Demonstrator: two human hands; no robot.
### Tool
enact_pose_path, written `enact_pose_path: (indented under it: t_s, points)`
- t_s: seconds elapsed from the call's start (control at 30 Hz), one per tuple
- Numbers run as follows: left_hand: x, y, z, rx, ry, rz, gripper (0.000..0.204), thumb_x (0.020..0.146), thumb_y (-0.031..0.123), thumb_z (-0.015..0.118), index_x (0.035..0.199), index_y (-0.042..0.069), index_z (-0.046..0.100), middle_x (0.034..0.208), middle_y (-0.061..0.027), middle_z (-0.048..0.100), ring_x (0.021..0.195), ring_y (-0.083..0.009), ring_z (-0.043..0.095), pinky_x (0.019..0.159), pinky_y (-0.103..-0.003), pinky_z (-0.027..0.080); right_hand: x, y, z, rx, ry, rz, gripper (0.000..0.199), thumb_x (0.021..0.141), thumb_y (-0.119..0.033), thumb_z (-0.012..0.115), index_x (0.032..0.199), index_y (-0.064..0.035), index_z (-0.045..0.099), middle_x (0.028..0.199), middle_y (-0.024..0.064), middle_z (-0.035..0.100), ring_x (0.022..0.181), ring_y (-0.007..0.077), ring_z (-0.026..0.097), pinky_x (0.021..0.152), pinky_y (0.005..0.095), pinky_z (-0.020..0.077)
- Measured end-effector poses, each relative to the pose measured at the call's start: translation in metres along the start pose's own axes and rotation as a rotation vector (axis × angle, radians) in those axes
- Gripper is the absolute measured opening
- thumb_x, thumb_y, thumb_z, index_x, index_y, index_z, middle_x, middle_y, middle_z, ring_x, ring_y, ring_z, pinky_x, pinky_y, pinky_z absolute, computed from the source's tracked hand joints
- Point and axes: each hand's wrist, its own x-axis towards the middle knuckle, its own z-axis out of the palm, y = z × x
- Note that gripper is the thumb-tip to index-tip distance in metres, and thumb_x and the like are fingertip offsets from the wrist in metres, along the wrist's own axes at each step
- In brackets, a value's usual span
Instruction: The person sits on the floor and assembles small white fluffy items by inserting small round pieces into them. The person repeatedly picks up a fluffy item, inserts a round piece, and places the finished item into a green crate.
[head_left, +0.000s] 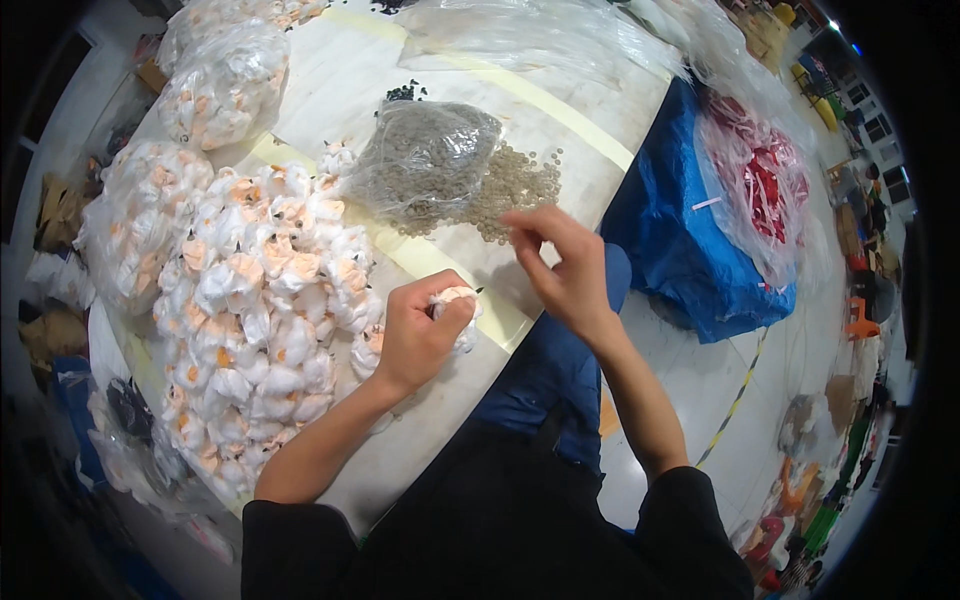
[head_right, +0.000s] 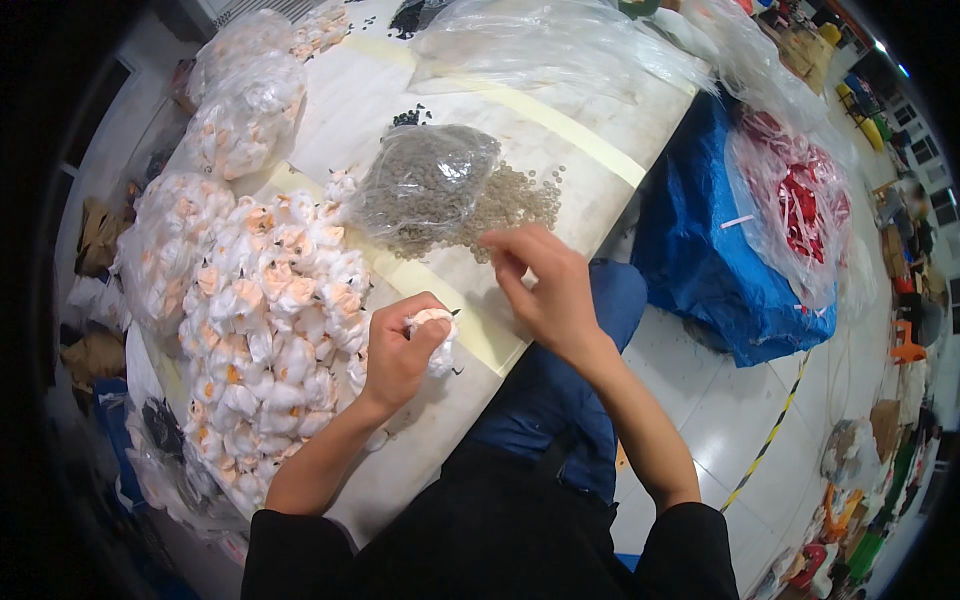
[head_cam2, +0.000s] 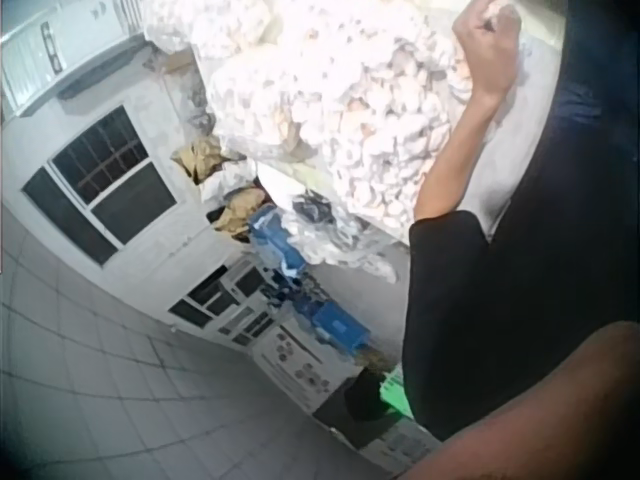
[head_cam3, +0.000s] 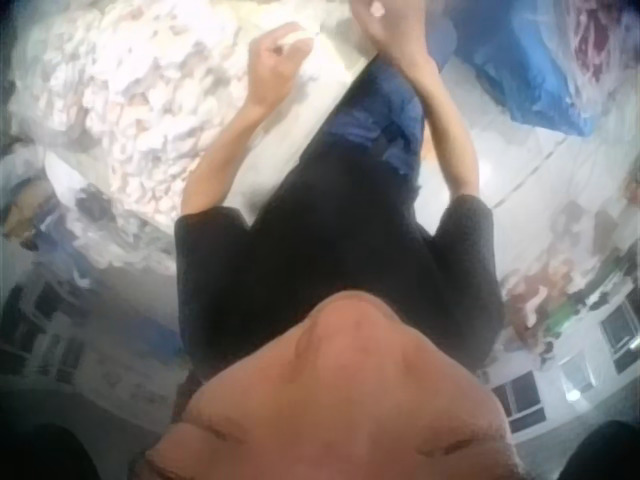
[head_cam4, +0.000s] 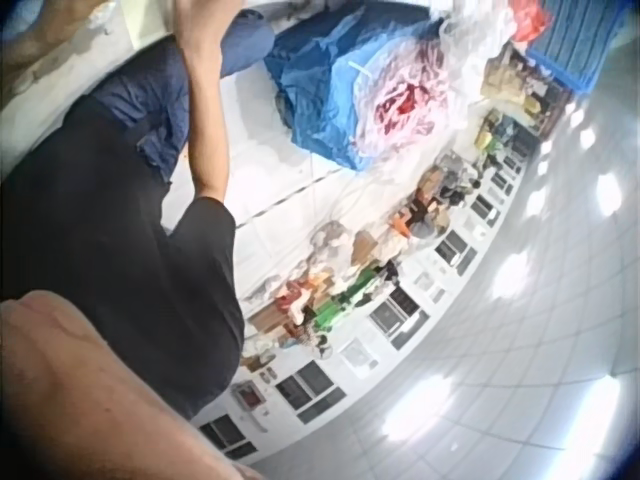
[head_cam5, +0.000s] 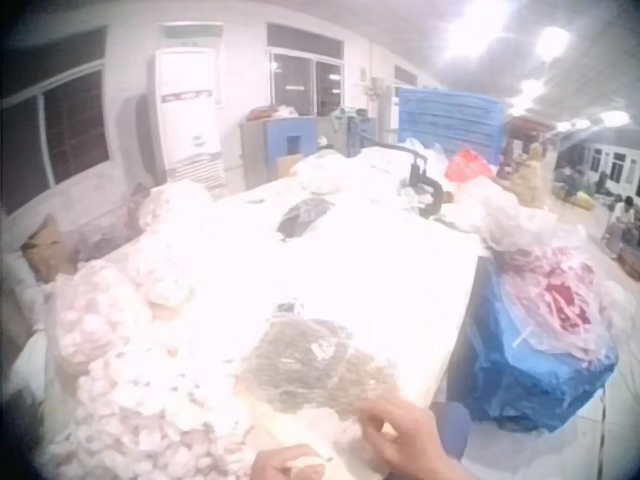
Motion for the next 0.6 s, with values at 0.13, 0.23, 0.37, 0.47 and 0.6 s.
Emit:
enact_pose_path:
  t_s: [0.13,0.23,0.37,0.47,0.6]
  points:
    - [0.000,-0.004,0.003,0.008,-0.016,0.010,0.015,0.092,0.010,0.066,0.089,-0.004,0.069,0.070,0.0015,0.059,0.067,-0.0033,0.048,0.058,-0.025,0.041,-0.021,-0.014,0.007,0.056,-0.102,0.050,0.031,0.090,0.005,0.069,0.120,-0.0030,0.071,0.088,0.0092,0.071,0.078,0.0147,0.069,0.075,0.0281,0.0548]
    - [-0.001,-0.002,0.004,0.028,-0.035,0.014,0.017,0.094,0.011,0.063,0.093,-0.005,0.070,0.076,0.0019,0.064,0.071,-0.0027,0.051,0.062,-0.024,0.042,-0.034,-0.022,0.009,0.105,-0.092,0.077,0.030,0.090,0.003,0.072,0.120,-0.0023,0.071,0.088,0.0099,0.072,0.081,0.0147,0.071,0.076,0.0279,0.0556]
    - [-0.001,0.000,0.004,0.067,-0.032,0.041,0.017,0.093,0.010,0.062,0.093,-0.005,0.070,0.077,0.0007,0.065,0.071,-0.0028,0.051,0.062,-0.023,0.043,-0.044,-0.020,0.006,0.117,-0.041,0.053,0.019,0.088,0.001,0.074,0.107,-0.0045,0.074,0.090,0.0087,0.071,0.080,0.0206,0.071,0.069,0.0302,0.0546]
    - [-0.002,-0.004,0.005,0.059,-0.016,0.063,0.016,0.093,0.009,0.061,0.093,-0.004,0.070,0.076,0.0010,0.065,0.070,-0.0028,0.050,0.061,-0.023,0.042,-0.044,-0.024,0.005,0.098,-0.052,-0.013,0.016,0.087,0.002,0.074,0.101,-0.0038,0.075,0.090,0.0085,0.071,0.077,0.0207,0.069,0.067,0.0300,0.0534]
    - [-0.003,-0.003,0.004,0.035,0.001,0.034,0.015,0.093,0.009,0.061,0.094,-0.004,0.070,0.075,0.0035,0.061,0.068,-0.0018,0.047,0.059,-0.023,0.038,-0.044,-0.032,0.008,0.079,-0.011,0.007,0.017,0.085,0.005,0.074,0.101,-0.0001,0.075,0.090,0.0092,0.071,0.076,0.0179,0.067,0.069,0.0289,0.0525]
